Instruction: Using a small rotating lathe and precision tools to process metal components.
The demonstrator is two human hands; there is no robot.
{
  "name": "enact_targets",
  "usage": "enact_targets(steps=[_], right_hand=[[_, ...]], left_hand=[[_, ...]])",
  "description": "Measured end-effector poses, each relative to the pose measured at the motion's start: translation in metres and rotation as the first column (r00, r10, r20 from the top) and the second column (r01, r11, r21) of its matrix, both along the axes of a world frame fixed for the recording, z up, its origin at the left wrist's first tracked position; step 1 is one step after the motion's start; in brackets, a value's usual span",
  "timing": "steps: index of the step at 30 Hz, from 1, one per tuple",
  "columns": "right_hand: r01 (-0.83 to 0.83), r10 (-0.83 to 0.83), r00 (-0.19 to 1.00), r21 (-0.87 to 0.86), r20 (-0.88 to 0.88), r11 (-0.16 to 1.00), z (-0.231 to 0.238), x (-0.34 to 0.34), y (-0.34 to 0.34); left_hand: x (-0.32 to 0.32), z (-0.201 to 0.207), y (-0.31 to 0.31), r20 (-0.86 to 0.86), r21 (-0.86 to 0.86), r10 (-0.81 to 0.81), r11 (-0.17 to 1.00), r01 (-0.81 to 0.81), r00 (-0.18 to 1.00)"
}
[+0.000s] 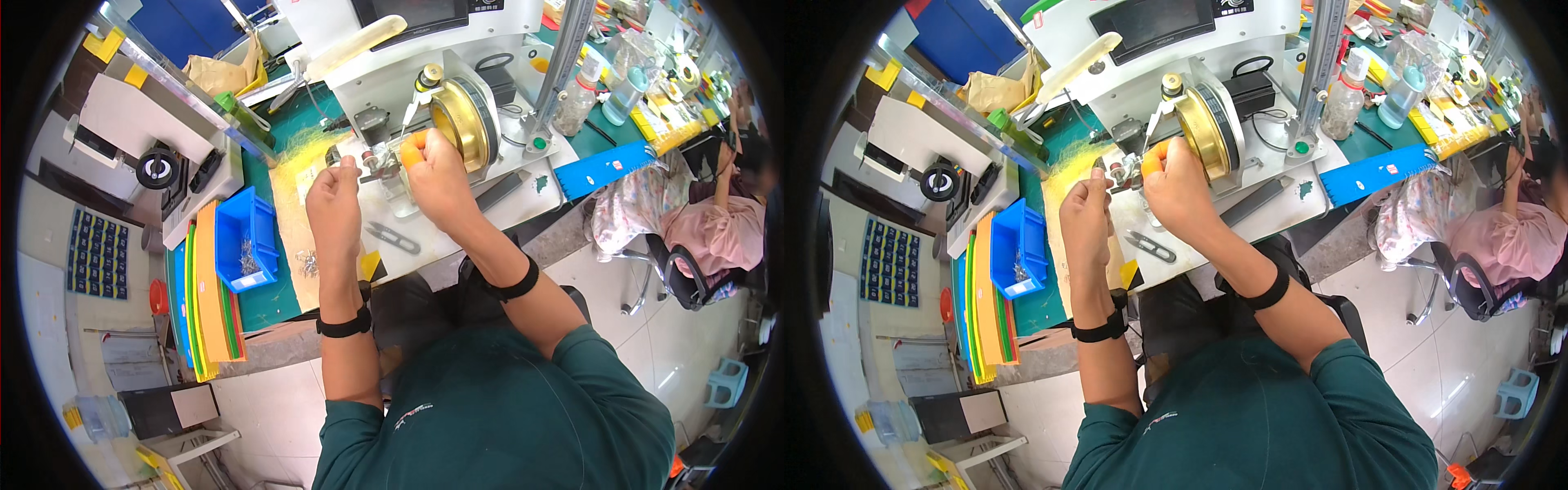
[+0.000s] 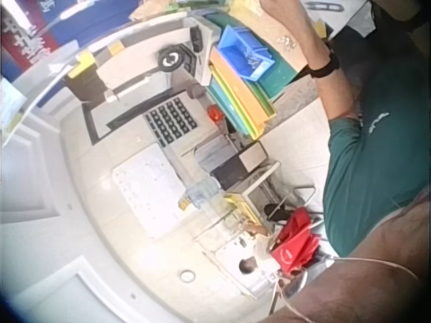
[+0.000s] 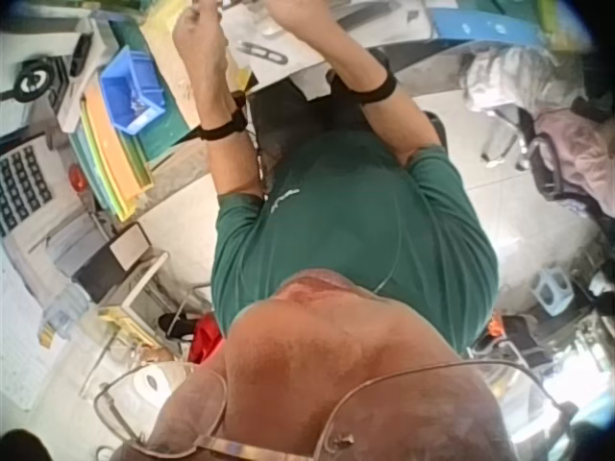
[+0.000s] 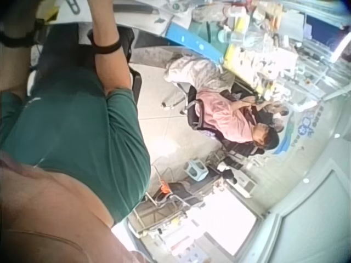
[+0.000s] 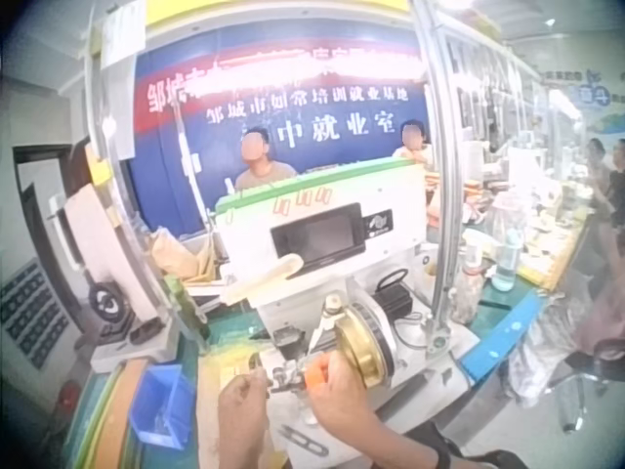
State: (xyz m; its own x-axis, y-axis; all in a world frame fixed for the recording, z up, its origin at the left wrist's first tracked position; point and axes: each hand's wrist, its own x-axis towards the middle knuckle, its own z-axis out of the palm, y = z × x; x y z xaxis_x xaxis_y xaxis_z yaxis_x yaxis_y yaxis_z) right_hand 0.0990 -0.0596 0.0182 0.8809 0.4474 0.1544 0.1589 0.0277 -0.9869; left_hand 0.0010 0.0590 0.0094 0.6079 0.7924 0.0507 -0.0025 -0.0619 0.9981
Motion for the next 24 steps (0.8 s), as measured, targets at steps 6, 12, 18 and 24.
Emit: enact_targets(steps=[6, 12, 18, 24], right_hand=[[0.015, -0.014, 0.999, -0.013, 0.043, 1.000, -0.002, 0.001, 0.004], [-0.025, 0.024, 0.999, -0.046, -0.038, 0.999, 0.002, 0.000, 0.003], [0.044, -0.003, 0.987, 0.249, -0.160, 0.967, -0.024, -0.011, 0.010], [0.043, 0.056, 0.972, 0.409, -0.228, 0.912, -0.028, -0.014, 0.012]], left_hand=[[-0.006, 0.000, -0.009, -0.035, -0.324, -0.105, 0.942, 0.088, 0.994], [-0.002, -0.021, -0.009, 0.051, -0.509, -0.202, 0.837, 0.199, 0.978], [0.002, -0.038, -0.005, 0.192, -0.647, -0.242, 0.697, 0.308, 0.951], [0.002, -0.038, -0.008, 0.182, -0.673, -0.226, 0.681, 0.289, 0.957]])
